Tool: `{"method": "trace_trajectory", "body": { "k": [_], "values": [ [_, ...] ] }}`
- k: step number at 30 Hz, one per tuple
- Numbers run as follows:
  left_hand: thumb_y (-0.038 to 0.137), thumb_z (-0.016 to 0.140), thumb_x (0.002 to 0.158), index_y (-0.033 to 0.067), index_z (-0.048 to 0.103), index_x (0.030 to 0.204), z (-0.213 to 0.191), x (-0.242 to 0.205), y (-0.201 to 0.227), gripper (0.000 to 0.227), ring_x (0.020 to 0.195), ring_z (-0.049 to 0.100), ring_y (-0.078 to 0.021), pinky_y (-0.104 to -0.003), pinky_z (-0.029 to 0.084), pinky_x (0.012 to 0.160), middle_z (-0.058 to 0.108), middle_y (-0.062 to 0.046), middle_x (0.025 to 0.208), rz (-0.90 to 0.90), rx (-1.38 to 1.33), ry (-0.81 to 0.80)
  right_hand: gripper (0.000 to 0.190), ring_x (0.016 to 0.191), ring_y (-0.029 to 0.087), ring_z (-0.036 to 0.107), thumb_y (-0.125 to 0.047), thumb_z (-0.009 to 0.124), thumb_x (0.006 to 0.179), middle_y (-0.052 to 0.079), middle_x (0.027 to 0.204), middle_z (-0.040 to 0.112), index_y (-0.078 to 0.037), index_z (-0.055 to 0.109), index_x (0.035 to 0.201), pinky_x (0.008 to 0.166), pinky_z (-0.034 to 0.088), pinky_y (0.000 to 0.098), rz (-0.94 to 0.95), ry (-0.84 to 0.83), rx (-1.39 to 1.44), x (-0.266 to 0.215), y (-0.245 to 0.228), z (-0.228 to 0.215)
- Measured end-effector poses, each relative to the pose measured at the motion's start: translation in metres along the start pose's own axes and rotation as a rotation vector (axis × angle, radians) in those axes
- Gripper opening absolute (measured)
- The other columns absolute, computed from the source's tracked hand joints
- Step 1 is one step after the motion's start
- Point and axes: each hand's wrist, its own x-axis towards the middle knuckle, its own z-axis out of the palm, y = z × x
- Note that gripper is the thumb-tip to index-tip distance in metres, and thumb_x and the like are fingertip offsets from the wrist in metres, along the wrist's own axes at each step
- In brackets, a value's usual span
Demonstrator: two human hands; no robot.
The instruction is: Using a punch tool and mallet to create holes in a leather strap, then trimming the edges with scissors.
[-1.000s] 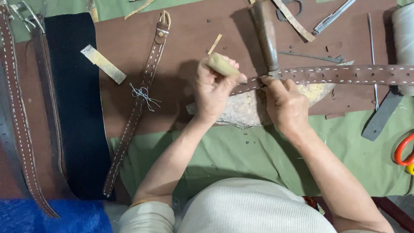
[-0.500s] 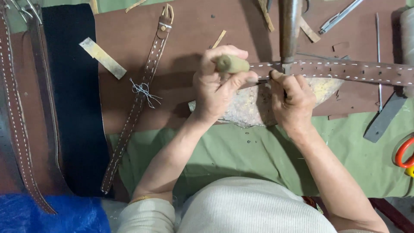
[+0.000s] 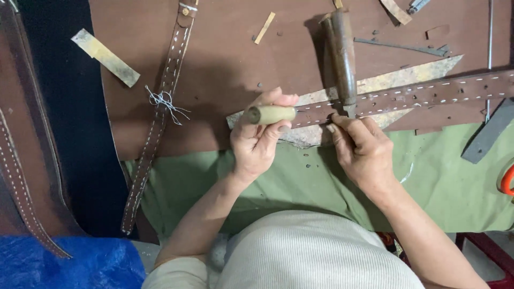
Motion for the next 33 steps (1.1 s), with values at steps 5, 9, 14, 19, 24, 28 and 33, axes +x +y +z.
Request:
{"method": "trace_trajectory", "body": {
  "k": [5, 9, 14, 19, 24, 28, 33],
  "values": [
    [0.000, 0.081, 0.087, -0.0060, 0.066, 0.117, 0.002, 0.008, 0.018, 0.033, 0.096, 0.078, -0.0309, -0.040, 0.067, 0.080, 0.075, -0.025, 0.109, 0.031, 0.042, -0.029, 0.017, 0.078, 0.034, 0.071, -0.017, 0.083, 0.102, 0.010, 0.088, 0.064, -0.013, 0.080, 0.118, 0.067, 0.056, 0.0410, 0.008, 0.065, 0.006, 0.017, -0.016, -0.003],
    [0.005, 0.086, 0.083, -0.0056, 0.067, 0.111, 0.002, 0.010, 0.019, 0.035, 0.100, 0.077, -0.0329, -0.039, 0.066, 0.083, 0.075, -0.022, 0.109, 0.026, 0.065, -0.039, 0.030, 0.079, 0.033, 0.073, -0.035, 0.089, 0.094, 0.008, 0.092, 0.066, -0.019, 0.079, 0.117, 0.066, 0.059, 0.0413, 0.028, 0.005, -0.106, 0.019, -0.013, 0.014],
    [0.010, 0.081, 0.089, -0.0028, 0.068, 0.108, -0.001, 0.008, 0.023, 0.026, 0.097, 0.077, -0.0241, -0.034, 0.065, 0.086, 0.075, -0.016, 0.108, 0.063, 0.140, 0.064, 0.033, 0.083, 0.041, 0.072, -0.035, 0.088, 0.093, 0.010, 0.099, 0.064, -0.021, 0.074, 0.120, 0.070, 0.059, 0.0504, 0.144, -0.084, -0.111, 0.023, -0.025, 0.008],
    [0.016, 0.085, 0.084, -0.0008, 0.069, 0.101, -0.004, 0.001, 0.017, 0.029, 0.090, 0.074, -0.0212, -0.031, 0.063, 0.084, 0.075, -0.014, 0.101, 0.092, 0.202, 0.085, 0.029, 0.082, 0.041, 0.071, -0.037, 0.085, 0.097, 0.008, 0.100, 0.063, -0.021, 0.072, 0.118, 0.070, 0.059, 0.0494, 0.151, -0.105, -0.134, 0.019, -0.027, 0.007],
    [0.022, 0.090, 0.080, 0.0029, 0.070, 0.097, -0.015, 0.011, 0.015, 0.033, 0.087, 0.071, -0.0180, -0.027, 0.061, 0.083, 0.074, -0.009, 0.097, 0.189, 0.310, 0.047, 0.030, 0.083, 0.044, 0.070, -0.034, 0.085, 0.096, 0.010, 0.102, 0.063, -0.022, 0.072, 0.120, 0.072, 0.059, 0.0543, 0.156, -0.137, -0.119, 0.025, -0.028, 0.006],
    [0.016, 0.082, 0.090, 0.0022, 0.070, 0.118, -0.011, 0.012, 0.024, 0.033, 0.102, 0.075, -0.0240, -0.032, 0.060, 0.093, 0.075, -0.010, 0.109, 0.001, 0.216, -0.130, 0.031, 0.087, 0.042, 0.072, -0.037, 0.086, 0.097, 0.008, 0.104, 0.063, -0.023, 0.072, 0.121, 0.072, 0.060, 0.0505, 0.190, -0.133, -0.127, 0.023, -0.026, 0.007],
    [0.013, 0.088, 0.083, 0.0046, 0.073, 0.112, -0.013, 0.011, 0.028, 0.033, 0.105, 0.076, -0.0280, -0.036, 0.061, 0.095, 0.076, -0.010, 0.110, -0.013, 0.259, -0.235, 0.033, 0.089, 0.043, 0.072, -0.036, 0.086, 0.096, 0.010, 0.104, 0.063, -0.021, 0.072, 0.122, 0.074, 0.060, 0.0521, 0.204, -0.144, -0.095, 0.025, -0.027, 0.006]
  ]
}}
